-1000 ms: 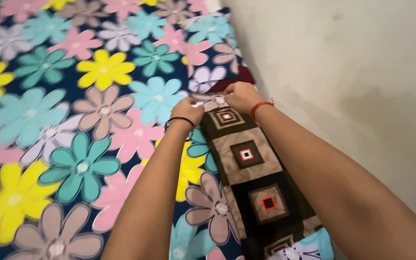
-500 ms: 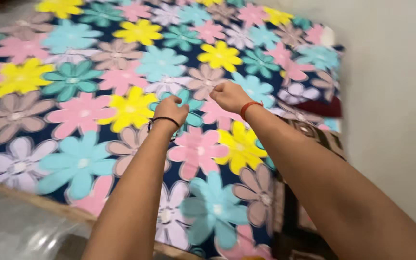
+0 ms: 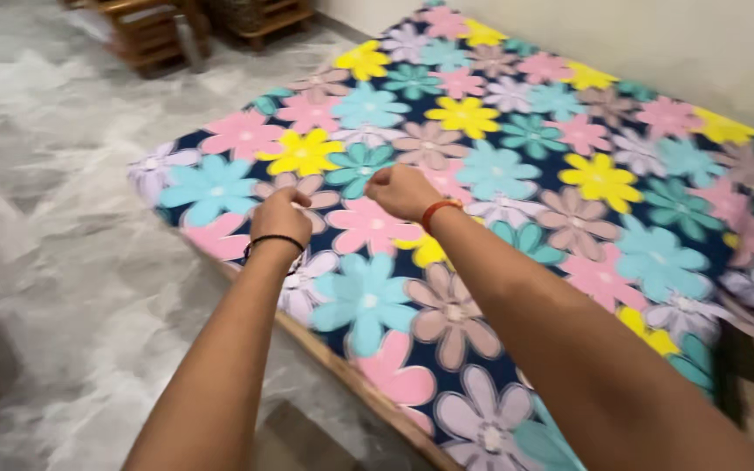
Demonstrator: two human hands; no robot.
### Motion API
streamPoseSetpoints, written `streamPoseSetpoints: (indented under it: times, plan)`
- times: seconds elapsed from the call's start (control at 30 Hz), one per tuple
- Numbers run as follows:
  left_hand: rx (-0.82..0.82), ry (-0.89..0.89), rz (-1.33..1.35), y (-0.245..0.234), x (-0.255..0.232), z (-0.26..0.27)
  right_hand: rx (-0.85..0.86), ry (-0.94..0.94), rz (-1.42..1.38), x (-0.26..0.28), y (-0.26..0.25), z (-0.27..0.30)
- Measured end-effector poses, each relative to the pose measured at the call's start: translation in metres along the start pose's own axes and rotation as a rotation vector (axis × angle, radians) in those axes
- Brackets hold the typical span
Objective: The person picks up several pillows from a sofa and places them onto a bed, arranging them into a stack.
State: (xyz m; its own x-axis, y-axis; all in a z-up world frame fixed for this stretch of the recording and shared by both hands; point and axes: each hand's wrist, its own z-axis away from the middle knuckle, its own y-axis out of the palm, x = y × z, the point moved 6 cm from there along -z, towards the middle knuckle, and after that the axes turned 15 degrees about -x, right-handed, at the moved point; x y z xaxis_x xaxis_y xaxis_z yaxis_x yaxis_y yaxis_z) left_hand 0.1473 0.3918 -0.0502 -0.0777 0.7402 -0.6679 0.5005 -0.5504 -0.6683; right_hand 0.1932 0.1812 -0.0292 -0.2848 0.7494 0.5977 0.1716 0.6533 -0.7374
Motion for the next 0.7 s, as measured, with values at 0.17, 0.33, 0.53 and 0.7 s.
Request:
streamPoseSetpoints:
  times: [0.17,0.33,0.53,0.7]
  plan:
    - [-0.054,-0.105,0.056,-0.057,0.087,-0.064,0.058,-0.101,0.004,0.077,0.098,-0.068]
    - [-0.149,-0.138,-0.018,-0.113,0.167,-0.134,0.12,-0.241,-0.075,0.149,0.198,-0.149]
    - [-0.238,-0.407,-0.101,-0.203,0.278,-0.208,0.297,-0.138,-0.119,0.281,0.302,-0.221]
    - [-0.378,-0.565,-0.118,-0.265,0.388,-0.248,0.4,-0.379,-0.146,0.392,0.408,-0.25]
